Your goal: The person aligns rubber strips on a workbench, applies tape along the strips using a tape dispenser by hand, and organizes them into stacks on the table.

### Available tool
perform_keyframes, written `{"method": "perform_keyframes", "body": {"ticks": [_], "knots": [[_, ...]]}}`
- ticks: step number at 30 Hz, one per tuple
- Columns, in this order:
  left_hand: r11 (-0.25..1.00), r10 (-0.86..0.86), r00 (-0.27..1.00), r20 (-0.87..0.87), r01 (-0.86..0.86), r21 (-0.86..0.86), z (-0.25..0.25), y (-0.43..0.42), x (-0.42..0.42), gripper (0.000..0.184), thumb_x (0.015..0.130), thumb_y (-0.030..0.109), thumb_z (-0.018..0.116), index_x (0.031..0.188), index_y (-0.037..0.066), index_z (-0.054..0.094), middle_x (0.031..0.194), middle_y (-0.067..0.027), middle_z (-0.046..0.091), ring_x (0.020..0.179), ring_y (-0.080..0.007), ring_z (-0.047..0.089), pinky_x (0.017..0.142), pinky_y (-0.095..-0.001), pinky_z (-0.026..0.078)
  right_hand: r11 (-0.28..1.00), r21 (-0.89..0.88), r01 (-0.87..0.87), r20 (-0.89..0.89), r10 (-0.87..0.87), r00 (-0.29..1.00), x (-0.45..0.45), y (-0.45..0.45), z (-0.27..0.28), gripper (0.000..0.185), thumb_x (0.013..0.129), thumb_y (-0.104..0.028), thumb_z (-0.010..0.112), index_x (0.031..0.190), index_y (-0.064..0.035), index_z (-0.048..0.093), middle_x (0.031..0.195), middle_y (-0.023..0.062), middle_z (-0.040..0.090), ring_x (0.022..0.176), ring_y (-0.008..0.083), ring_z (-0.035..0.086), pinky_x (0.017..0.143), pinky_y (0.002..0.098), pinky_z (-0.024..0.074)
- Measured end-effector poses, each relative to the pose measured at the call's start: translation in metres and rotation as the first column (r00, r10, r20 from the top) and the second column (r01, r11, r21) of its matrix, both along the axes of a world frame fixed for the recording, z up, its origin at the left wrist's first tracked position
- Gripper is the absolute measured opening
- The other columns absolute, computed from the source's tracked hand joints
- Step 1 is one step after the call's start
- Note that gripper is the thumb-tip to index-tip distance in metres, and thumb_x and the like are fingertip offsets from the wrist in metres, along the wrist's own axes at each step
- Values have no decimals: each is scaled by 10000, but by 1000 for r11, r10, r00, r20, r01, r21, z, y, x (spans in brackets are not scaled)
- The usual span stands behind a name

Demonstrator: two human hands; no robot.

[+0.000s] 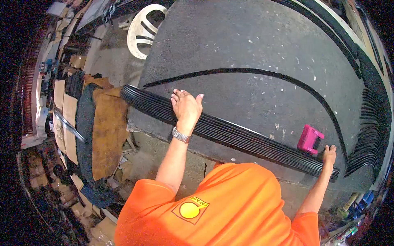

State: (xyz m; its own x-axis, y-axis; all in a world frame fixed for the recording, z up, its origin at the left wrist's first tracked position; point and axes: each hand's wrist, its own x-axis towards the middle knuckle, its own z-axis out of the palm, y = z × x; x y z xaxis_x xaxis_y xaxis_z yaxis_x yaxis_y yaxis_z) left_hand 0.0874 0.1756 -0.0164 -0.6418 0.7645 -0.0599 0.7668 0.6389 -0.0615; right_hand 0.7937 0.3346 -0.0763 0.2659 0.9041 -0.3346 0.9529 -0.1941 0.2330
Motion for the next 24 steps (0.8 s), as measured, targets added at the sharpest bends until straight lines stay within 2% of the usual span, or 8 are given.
{"method": "perform_keyframes", "body": {"ticks": [1, 4, 9, 12, 16, 20, 22, 24], "knots": [[1000, 8, 1000, -4, -8, -7, 2, 1, 1, 809, 959, 538, 551, 1296, -197, 534, 1379, -429, 480, 1301, -516, 500, 1132, -526, 365, 999, 1, -34, 19, 34, 999, 1, 0, 1, 638, 1020, -428, 442, 1458, 35, 435, 1540, 321, 347, 1417, 431, 386, 1168, 448, 339], [1000, 15, 1000, 12, -15, 6, 0, 0, 1, 799, 958, 526, 563, 1298, -196, 529, 1383, -431, 474, 1307, -520, 493, 1132, -526, 366, 1000, -12, 25, 33, -25, 999, -14, -4, 13, 644, 1023, -439, 423, 1469, 25, 432, 1548, 305, 348, 1399, 430, 415, 1156, 456, 356], [999, 50, 999, -1, -50, 15, 2, 2, 6, 802, 961, 519, 567, 1319, -196, 511, 1411, -417, 458, 1327, -514, 476, 1135, -529, 363, 999, 23, 26, 73, -28, 997, -34, -15, 22, 637, 1036, -465, 412, 1495, -23, 417, 1568, 224, 382, 1351, 433, 480, 1111, 468, 415], [997, 80, 996, 28, -79, -18, 0, 2, 6, 797, 968, 528, 555, 1334, -178, 508, 1452, -404, 423, 1368, -504, 438, 1134, -542, 360, 999, 44, -9, 67, 6, 998, -37, -19, 22, 637, 1036, -464, 412, 1490, -18, 419, 1565, 228, 386, 1343, 435, 487, 1101, 476, 424], [998, 61, 998, 25, -60, -25, -2, 0, 3, 812, 972, 552, 532, 1339, -171, 509, 1455, -403, 421, 1365, -504, 442, 1143, -531, 354, 992, 111, -62, 59, 56, 997, -38, -25, 20, 642, 1030, -468, 441, 1475, -6, 443, 1536, 238, 425, 1313, 439, 513, 1064, 478, 459], [998, 15, 1000, 10, -15, -56, -10, -5, -4, 829, 990, 583, 466, 1346, -165, 507, 1464, -403, 408, 1370, -503, 435, 1149, -521, 350, 957, 255, -137, 48, 129, 991, -46, -40, 25, 601, 1027, -442, 484, 1437, -4, 501, 1500, 243, 471, 1306, 424, 523, 1043, 476, 475], [999, -6, 997, -73, 4, -34, -11, -6, -5, 814, 961, 595, 499, 1294, -145, 562, 1407, -398, 478, 1332, -498, 477, 1118, -558, 365, 918, 346, -196, -14, 214, 977, -38, -45, 21, 522, 1011, -386, 545, 1403, -41, 547, 1449, 224, 533, 1315, 387, 528, 1038, 476, 477], [998, 15, 998, -62, -19, -67, 9, 0, 3, 779, 954, 600, 507, 1232, -120, 609, 1371, -385, 517, 1304, -484, 508, 1090, -565, 387, 930, 342, -137, -111, 185, 976, -52, -47, 48, 430, 966, -338, 607, 1334, -116, 601, 1419, 169, 576, 1311, 341, 548, 1024, 461, 490]]}}
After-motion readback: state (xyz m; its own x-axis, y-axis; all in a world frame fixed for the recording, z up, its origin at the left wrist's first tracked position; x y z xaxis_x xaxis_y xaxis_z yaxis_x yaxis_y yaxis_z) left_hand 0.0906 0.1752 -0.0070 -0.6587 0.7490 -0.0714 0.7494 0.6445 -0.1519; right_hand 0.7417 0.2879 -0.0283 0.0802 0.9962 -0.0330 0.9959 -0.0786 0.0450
